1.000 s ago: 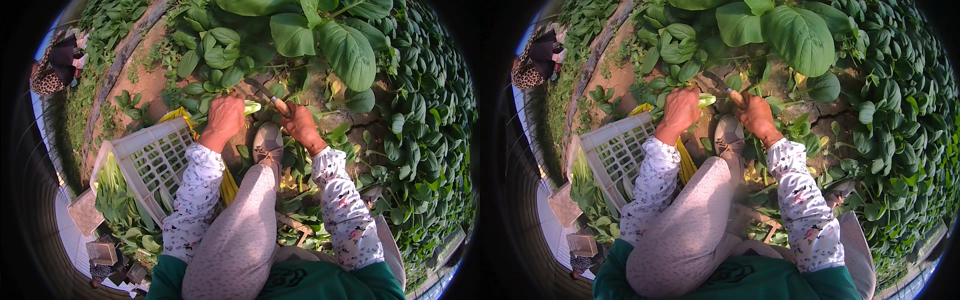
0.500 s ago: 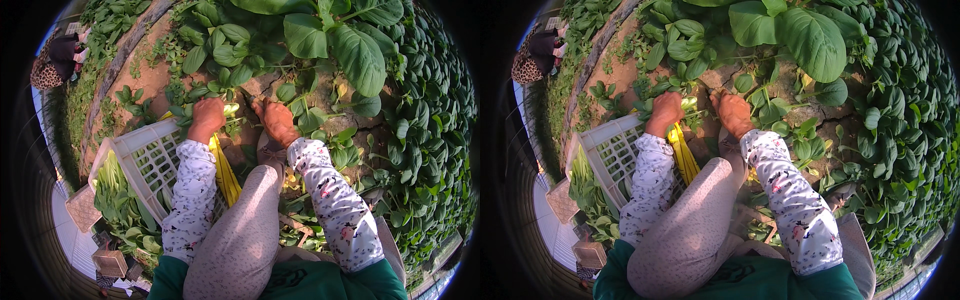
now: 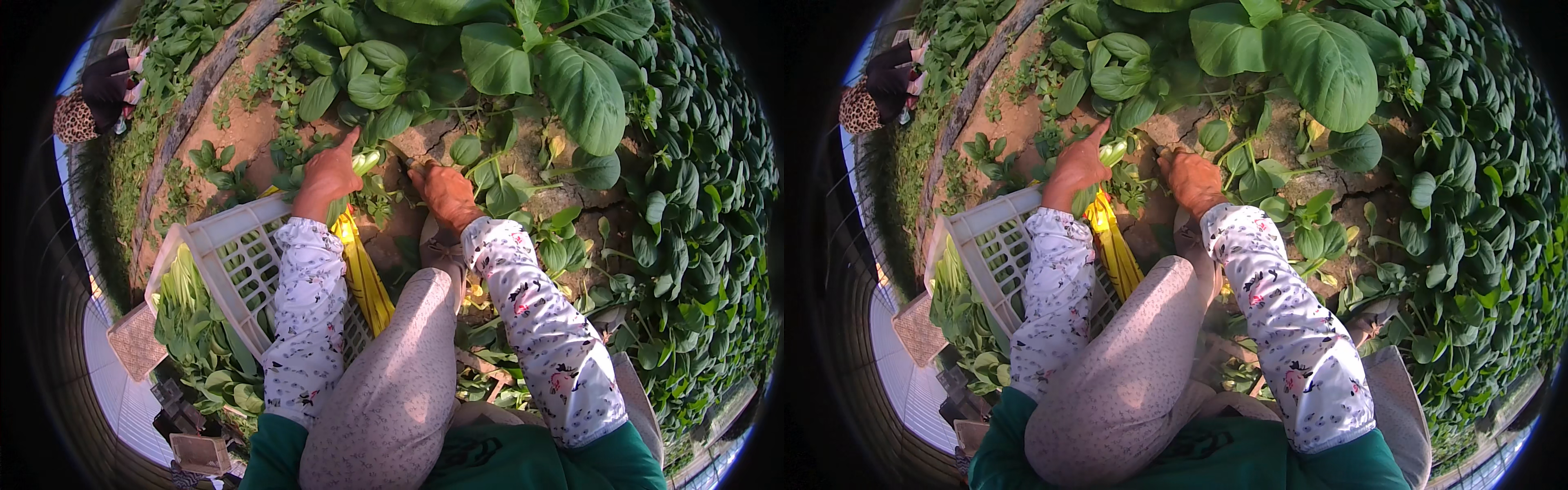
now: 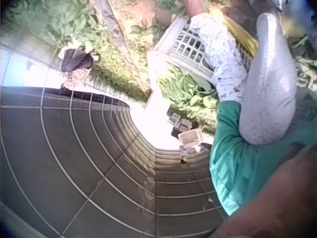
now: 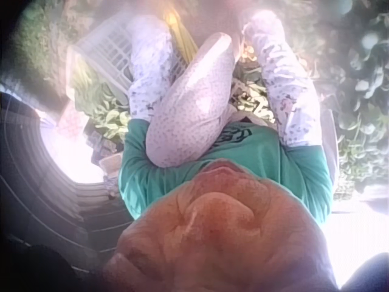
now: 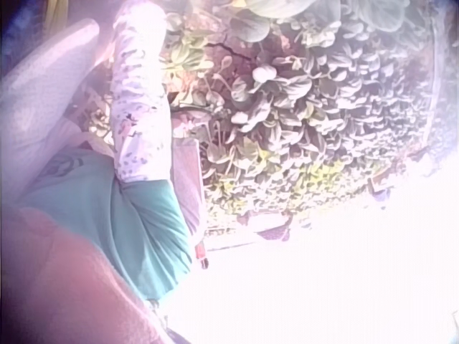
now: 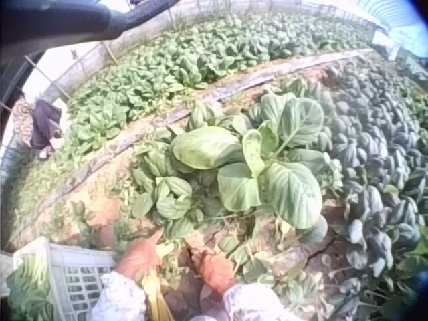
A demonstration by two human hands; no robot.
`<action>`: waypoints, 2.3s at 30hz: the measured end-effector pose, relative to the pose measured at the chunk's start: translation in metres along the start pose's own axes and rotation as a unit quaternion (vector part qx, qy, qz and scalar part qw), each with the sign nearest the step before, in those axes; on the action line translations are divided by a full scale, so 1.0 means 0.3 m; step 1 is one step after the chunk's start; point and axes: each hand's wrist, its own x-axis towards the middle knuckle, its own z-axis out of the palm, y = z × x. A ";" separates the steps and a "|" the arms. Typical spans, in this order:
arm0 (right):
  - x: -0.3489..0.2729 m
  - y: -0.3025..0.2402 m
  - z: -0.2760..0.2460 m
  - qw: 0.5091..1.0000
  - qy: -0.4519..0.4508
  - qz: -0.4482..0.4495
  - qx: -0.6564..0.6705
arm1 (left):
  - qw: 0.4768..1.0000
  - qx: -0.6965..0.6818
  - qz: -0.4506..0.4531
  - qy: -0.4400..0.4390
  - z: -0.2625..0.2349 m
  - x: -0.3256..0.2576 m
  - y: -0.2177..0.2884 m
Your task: The person harvests bok choy by cutting the stems with a knife and placing the harvested bunches into a white plastic crate.
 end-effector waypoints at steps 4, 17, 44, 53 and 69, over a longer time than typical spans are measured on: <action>-0.035 0.016 -0.060 0.998 -0.068 -0.014 0.000 | 1.000 -0.002 0.021 0.018 0.080 0.004 -0.057; -0.101 0.104 -0.185 0.758 -0.060 0.097 0.642 | 0.970 -0.183 0.160 -0.001 0.012 -0.086 0.094; 0.032 0.149 -0.217 0.964 0.122 0.068 0.226 | 0.925 0.137 0.240 0.260 -0.050 0.178 0.156; 0.127 0.087 -0.195 0.982 0.164 0.034 0.082 | 0.963 0.053 0.165 0.208 0.038 0.134 0.080; 0.208 0.159 -0.231 0.997 -0.013 -0.005 0.077 | 0.950 0.002 0.207 0.234 0.028 0.132 0.056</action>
